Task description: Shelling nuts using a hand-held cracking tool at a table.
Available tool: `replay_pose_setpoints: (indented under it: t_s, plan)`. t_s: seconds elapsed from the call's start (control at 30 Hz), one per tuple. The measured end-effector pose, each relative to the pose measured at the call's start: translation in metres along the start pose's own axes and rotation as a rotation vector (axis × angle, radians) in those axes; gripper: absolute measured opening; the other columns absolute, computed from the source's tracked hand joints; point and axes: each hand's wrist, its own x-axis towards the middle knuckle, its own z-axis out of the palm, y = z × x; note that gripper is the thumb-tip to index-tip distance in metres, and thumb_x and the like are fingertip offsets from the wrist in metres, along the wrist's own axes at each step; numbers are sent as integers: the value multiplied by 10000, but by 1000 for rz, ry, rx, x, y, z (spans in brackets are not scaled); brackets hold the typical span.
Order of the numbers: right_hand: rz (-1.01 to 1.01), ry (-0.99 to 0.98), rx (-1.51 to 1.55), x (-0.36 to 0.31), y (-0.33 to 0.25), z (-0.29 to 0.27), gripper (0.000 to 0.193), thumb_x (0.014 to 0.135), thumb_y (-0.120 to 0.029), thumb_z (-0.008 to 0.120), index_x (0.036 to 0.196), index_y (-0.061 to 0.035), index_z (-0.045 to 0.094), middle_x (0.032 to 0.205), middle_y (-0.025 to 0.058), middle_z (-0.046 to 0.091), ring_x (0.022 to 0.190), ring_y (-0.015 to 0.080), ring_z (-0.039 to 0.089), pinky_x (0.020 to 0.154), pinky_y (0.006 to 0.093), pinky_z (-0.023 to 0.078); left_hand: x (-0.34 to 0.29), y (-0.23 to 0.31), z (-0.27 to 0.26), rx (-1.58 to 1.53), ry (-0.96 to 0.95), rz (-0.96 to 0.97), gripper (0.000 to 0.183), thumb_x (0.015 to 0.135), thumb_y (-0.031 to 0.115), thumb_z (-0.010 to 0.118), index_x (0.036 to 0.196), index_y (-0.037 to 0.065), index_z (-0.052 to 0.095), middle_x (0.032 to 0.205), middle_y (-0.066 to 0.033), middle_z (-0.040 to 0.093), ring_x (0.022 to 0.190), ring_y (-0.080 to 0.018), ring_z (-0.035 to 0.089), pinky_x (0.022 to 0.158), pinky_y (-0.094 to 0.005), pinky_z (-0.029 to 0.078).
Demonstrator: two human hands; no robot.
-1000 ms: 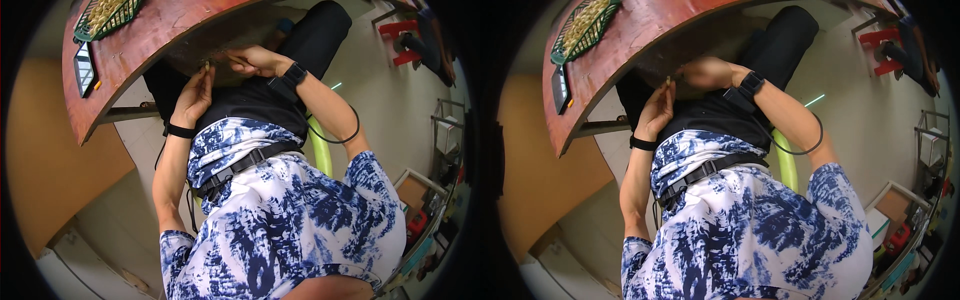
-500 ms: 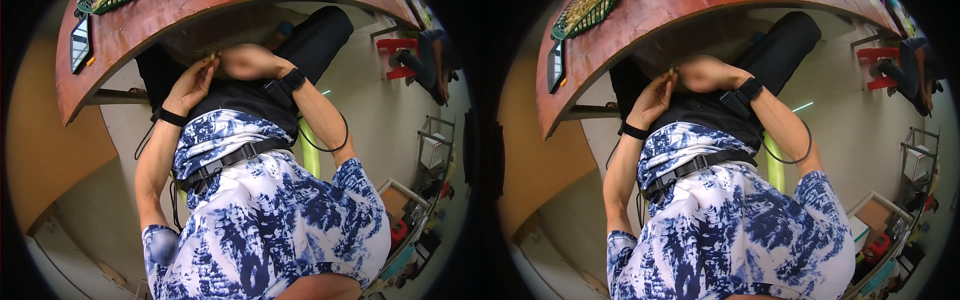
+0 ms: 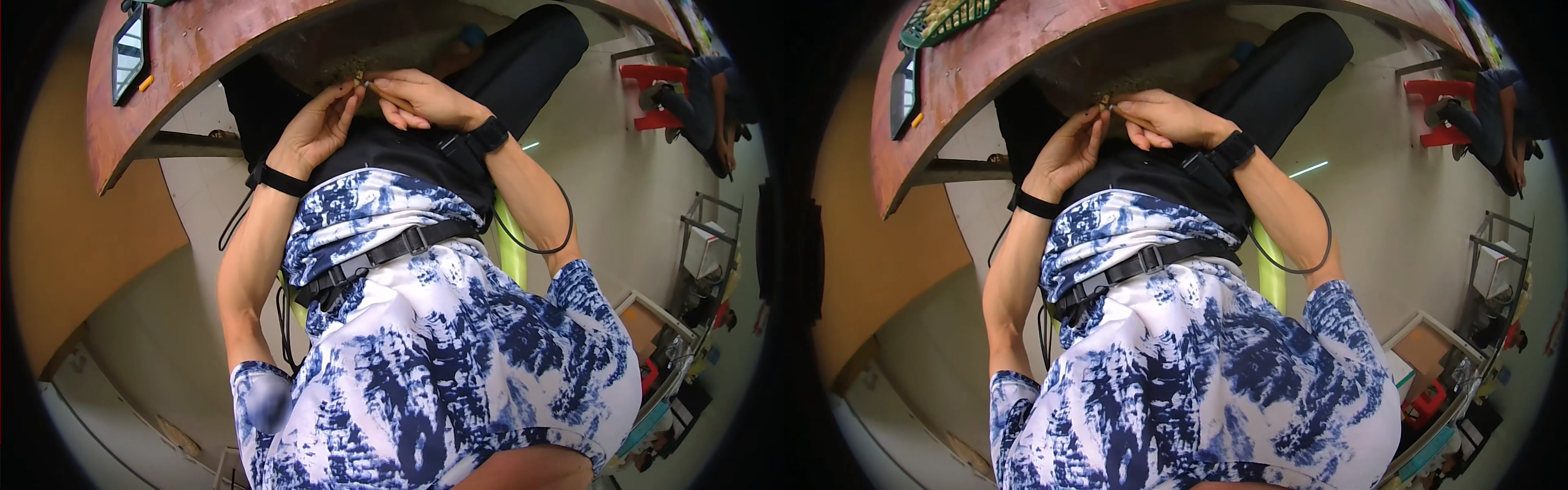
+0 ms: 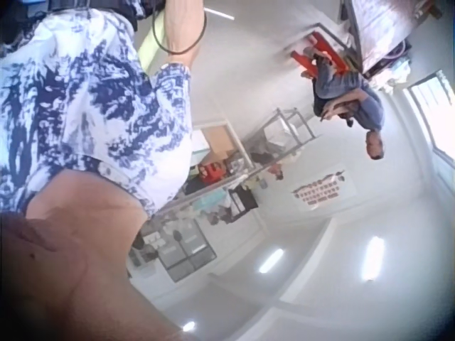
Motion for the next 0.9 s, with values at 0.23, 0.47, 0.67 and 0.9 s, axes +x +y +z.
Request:
replay_pose_setpoints:
  t_s: [0.23, 0.47, 0.67, 0.9]
  plan:
    - [-29, 23, -26, 4, 1, 6, 341, 987, -279, 339, 1054, -10, 537, 590, 38, 545, 385, 44, 397, 392, 180, 324, -5, 2, -4, -88, 36, -38, 101, 849, -12, 576, 935, -65, 586, 938, -119, 621, 892, -219, 636, 721, -219, 583]
    - [-11, 91, -74, 3, 3, 10, 382, 991, -288, 330, 1158, 7, 507, 580, 27, 533, 375, 34, 392, 375, 174, 313, 0, 5, -7, -40, 88, -31, 101, 857, 0, 570, 938, -55, 595, 939, -107, 619, 906, -200, 621, 707, -207, 582]
    - [29, 134, -30, 13, 1, 7, 379, 987, -285, 331, 1160, -8, 522, 573, 22, 522, 378, 39, 373, 384, 179, 300, -1, 7, -4, -153, 100, -24, 111, 851, -2, 573, 947, -55, 593, 917, -116, 631, 868, -217, 638, 697, -218, 585]
    - [49, 195, 182, 16, 3, -2, 396, 998, -277, 293, 1190, -4, 506, 591, 17, 502, 374, 25, 345, 385, 173, 292, -5, 9, -3, -190, 29, -71, 170, 864, 13, 567, 1029, -16, 591, 972, -91, 625, 925, -194, 611, 717, -218, 578]
